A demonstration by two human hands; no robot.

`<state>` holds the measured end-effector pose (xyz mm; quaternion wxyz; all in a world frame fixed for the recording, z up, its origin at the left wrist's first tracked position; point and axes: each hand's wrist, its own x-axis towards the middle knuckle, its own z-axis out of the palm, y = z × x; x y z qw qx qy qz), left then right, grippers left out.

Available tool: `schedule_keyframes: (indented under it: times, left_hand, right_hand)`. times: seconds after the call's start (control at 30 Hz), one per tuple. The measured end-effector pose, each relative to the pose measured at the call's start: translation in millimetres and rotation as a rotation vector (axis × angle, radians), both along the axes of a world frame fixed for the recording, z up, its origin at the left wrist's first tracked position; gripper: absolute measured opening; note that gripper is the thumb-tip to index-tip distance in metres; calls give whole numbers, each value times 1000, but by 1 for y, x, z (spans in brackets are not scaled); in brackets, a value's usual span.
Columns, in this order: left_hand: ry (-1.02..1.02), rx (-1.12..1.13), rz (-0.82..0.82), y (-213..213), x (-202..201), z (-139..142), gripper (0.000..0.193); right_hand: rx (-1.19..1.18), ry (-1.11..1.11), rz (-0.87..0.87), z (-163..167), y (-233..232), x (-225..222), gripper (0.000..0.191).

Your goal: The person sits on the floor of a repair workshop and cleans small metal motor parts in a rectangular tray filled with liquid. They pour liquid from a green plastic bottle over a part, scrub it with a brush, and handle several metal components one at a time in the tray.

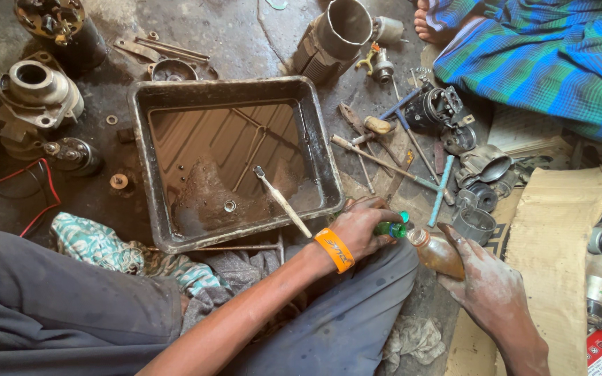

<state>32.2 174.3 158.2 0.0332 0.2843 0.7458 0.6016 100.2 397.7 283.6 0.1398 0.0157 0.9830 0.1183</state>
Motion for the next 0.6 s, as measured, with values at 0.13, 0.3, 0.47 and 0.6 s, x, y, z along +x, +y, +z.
schedule_keyframes:
  times: [0.13, 0.3, 0.47, 0.6]
  left_hand:
    - [-15, 23, 5, 0, 0, -2, 44]
    - [-17, 27, -1, 1, -1, -2, 44]
    - [13, 27, 16, 1, -1, -5, 43]
    - [-2, 18, 12, 3, 0, -12, 44]
  right_hand:
    - [5, -7, -3, 0, -1, 0, 94]
    - [14, -16, -14, -1, -2, -3, 96]
    - [34, -21, 3, -1, -3, -3, 100]
    - [6, -1, 33, -2, 0, -3, 96]
